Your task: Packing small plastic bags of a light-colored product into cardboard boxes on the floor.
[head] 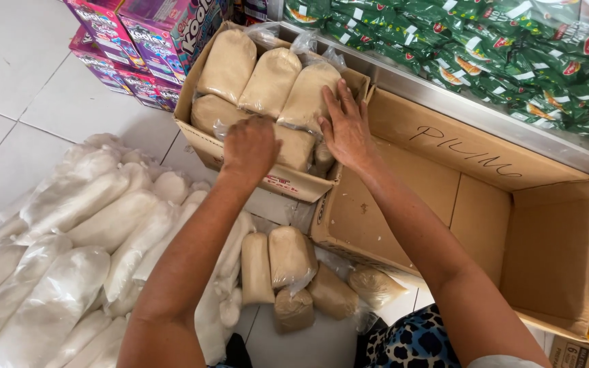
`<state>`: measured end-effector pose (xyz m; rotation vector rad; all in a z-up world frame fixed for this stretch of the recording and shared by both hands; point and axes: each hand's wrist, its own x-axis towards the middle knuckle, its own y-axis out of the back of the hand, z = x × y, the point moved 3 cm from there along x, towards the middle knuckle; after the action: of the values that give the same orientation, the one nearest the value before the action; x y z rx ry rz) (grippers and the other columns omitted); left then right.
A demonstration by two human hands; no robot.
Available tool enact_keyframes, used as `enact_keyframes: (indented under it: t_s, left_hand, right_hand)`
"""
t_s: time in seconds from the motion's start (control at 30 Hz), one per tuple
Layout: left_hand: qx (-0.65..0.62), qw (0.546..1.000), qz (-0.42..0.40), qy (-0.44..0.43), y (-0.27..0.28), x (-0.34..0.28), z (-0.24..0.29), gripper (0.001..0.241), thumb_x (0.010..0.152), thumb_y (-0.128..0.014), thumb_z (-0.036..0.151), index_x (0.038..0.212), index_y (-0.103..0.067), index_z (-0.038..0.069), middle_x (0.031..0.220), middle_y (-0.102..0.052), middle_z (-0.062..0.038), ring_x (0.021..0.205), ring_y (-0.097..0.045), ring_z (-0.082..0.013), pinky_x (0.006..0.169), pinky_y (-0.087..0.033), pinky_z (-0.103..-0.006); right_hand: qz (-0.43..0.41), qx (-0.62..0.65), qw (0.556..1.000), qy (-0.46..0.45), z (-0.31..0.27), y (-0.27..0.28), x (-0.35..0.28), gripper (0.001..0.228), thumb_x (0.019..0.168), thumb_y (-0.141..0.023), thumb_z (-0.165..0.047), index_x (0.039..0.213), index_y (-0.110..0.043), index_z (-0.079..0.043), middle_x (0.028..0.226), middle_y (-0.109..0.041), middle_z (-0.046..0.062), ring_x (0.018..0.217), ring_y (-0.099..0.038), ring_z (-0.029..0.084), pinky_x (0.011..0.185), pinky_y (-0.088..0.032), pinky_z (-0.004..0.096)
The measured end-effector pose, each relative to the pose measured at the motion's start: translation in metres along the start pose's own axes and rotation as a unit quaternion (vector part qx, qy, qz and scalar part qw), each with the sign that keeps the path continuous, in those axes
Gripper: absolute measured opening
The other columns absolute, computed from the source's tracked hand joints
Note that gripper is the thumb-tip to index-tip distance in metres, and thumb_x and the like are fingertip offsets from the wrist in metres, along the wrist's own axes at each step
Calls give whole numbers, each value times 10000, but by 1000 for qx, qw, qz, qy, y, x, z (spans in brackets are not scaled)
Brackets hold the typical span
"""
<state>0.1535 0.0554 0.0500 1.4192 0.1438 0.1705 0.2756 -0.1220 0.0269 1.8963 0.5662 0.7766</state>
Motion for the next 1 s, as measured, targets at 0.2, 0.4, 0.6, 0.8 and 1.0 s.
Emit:
enact_keyframes:
  t_s: [0.2,0.4,0.6,0.8,1.0]
  left_hand:
    - [77,985,-103,118,-6,-5,-27,557,963,-608,606,1146,-750,100,1070,-772,-101,1044,-707,-306,1069,-387,-537]
    - [47,990,-93,100,-21,3,-36,571,918,-592,643,1052,-792,125,1173,-722,-126,1135,-645,-337,977,-404,-543]
    - [75,989,-94,84,-21,1,-39,586,950,-527,628,1119,-782,127,1227,-707,-123,1223,-587,-339,1074,-319,-614]
    - [37,991,-117,52,-25,4,-43,736,1068,-399,677,1019,-794,57,1036,-751,-188,1005,-692,-358,1079,-318,-636]
    - [44,998,-47,-5,-17,-21,-44,625,1098,-418,601,928,-801,138,847,-746,-116,882,-701,-284,999,-390,-533]
  right_hand:
    - [-8,-27,999,17,-13,2,-11,598,1037,-614,-251,1573,-392,-108,1659,-248,202,1528,-291,385,1194,-211,690]
    - [-16,-38,998,50,-28,20,-22,503,1011,-661,-271,1466,-509,-118,1602,-323,200,1478,-334,371,1163,-199,732]
    - [-63,-3,996,62,-48,42,-31,411,1008,-645,-268,1378,-611,-91,1497,-491,177,1377,-468,360,1140,-210,726]
    - [-213,122,968,53,-77,44,-49,313,1021,-626,-268,1281,-675,-102,1190,-730,115,902,-737,269,880,-605,457]
    - [-229,194,924,236,-93,37,-75,304,1016,-632,-204,1283,-699,-75,1168,-756,120,980,-750,237,911,-598,434]
